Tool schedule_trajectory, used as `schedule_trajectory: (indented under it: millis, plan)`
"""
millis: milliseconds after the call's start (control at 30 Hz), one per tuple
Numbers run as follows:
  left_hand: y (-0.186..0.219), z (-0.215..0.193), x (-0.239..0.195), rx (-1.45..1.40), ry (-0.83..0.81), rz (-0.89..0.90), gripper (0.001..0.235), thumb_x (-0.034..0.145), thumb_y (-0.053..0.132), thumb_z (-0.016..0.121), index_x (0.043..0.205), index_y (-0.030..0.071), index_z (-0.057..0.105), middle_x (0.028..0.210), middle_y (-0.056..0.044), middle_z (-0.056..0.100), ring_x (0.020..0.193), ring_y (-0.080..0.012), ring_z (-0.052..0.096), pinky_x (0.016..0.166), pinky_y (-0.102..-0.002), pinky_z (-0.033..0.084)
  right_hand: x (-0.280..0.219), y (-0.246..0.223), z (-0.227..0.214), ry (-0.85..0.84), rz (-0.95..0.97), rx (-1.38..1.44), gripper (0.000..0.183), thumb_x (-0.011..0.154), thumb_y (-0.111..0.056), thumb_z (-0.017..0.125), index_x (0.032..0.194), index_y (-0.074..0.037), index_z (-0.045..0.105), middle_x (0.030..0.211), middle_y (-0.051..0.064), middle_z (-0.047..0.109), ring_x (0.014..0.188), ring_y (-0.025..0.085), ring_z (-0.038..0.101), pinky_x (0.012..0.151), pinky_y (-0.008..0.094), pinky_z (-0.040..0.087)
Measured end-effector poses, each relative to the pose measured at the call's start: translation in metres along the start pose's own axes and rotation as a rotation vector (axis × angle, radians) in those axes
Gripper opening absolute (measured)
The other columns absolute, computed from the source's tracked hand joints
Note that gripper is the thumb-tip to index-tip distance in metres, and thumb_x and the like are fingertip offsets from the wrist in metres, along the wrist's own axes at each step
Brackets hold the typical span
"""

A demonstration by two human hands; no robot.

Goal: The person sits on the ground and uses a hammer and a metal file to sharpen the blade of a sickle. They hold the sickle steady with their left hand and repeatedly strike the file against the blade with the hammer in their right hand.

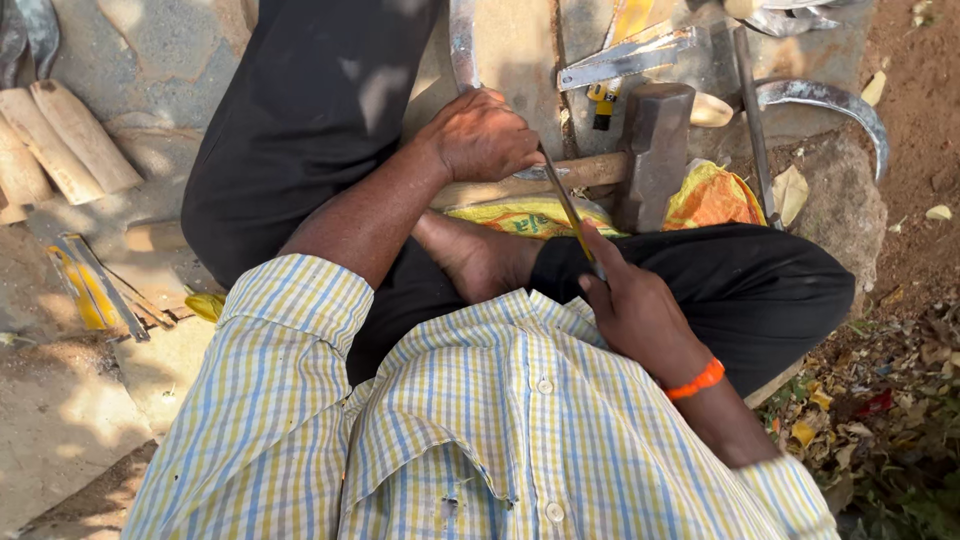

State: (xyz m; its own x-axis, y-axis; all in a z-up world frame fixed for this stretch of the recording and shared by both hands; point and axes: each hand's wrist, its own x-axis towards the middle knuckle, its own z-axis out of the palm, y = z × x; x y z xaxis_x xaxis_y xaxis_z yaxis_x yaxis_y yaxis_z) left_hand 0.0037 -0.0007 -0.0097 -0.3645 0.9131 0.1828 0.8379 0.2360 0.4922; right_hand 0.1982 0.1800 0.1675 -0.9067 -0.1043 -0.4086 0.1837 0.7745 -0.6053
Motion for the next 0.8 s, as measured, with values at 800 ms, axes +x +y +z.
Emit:
schedule_trajectory:
  millis: [800]
  plan:
    - [-0.003,-0.003,-0.007,-0.02,0.124,0.052,0.034,0.1,0.042,0.074,0.081,0.015,0.07,0.075,0.0,0.07,0.074,-0.0227,0.071,0.083,-0.041,0.054,0.001,0.011,0.012,-0.025,0.112,0.012,0.07,0.095,-0.014,0.065,0.159,-0.011,0.037,0.095,0.028,0.07,0.085,0.045,0.071,0.075,0.05,0.057]
